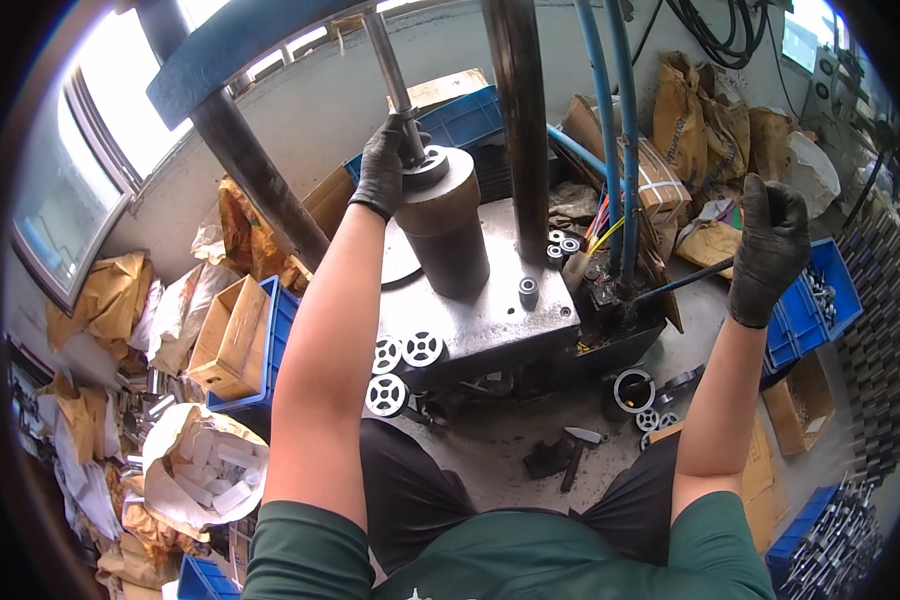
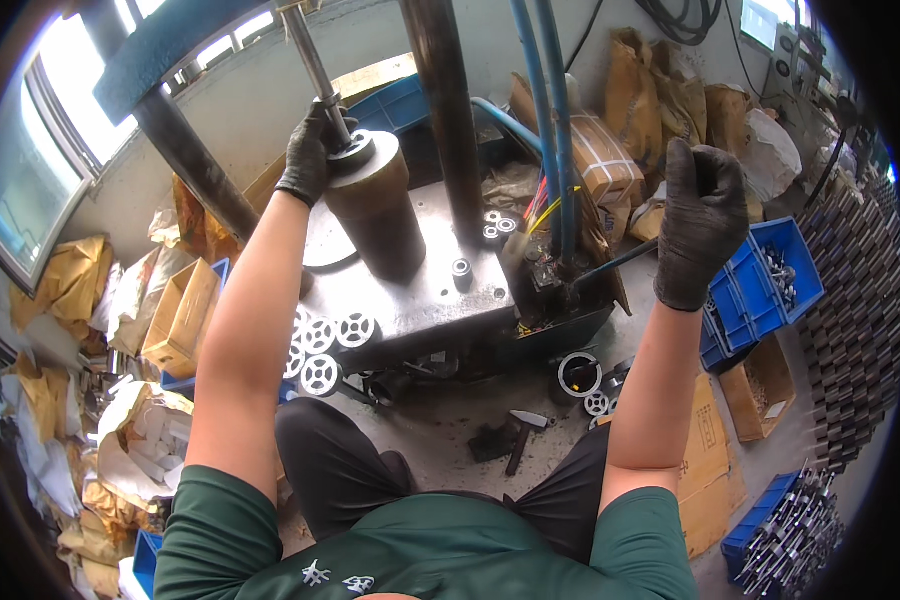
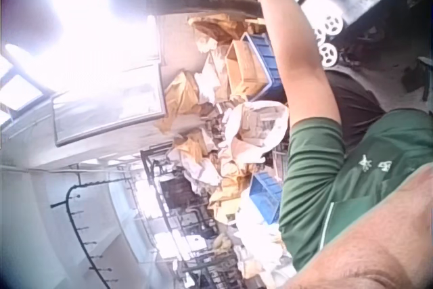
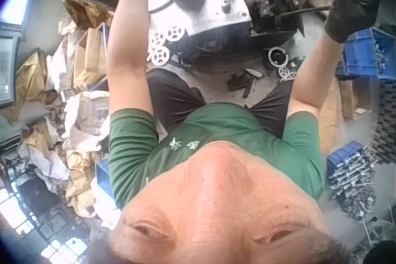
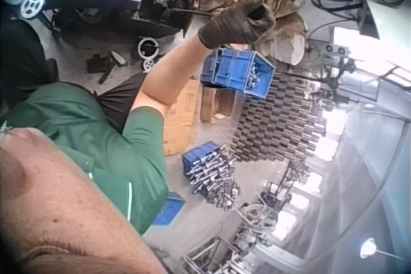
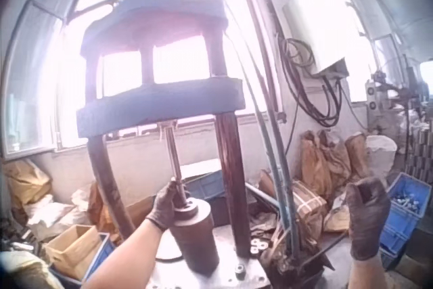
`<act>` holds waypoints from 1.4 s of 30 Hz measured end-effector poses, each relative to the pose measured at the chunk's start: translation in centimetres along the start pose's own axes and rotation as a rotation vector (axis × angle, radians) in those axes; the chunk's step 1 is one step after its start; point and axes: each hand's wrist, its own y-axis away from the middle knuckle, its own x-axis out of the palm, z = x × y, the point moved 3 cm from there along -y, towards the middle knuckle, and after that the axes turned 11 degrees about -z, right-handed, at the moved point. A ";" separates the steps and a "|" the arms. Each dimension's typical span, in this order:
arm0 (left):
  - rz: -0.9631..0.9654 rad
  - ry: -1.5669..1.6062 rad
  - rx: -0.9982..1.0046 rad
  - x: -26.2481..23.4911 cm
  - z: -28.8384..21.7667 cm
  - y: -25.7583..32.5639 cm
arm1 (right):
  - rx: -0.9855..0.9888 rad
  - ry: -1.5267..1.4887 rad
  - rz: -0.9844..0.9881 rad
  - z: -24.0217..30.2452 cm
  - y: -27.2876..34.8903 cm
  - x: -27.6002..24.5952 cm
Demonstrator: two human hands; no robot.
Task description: Operating an industrial press to stamp or press metal gear-shaped components.
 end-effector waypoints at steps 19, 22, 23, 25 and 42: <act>-0.147 -0.035 0.242 -2.6 1.3 -2.8 | 0.054 -0.112 0.047 1.6 -0.1 -0.8; -0.417 -0.192 0.441 -1.4 -0.2 -0.7 | -0.078 -0.039 0.017 1.7 -0.3 -0.9; -0.488 -0.426 0.681 -0.5 -1.1 0.8 | -0.025 -0.034 0.048 1.5 -0.4 -0.8; -0.455 -0.675 1.034 1.6 -1.8 5.2 | -0.043 -0.073 0.047 1.4 -0.4 -0.8; 0.361 -1.378 0.760 5.7 16.5 21.6 | -0.128 0.219 0.343 1.8 -0.6 -1.9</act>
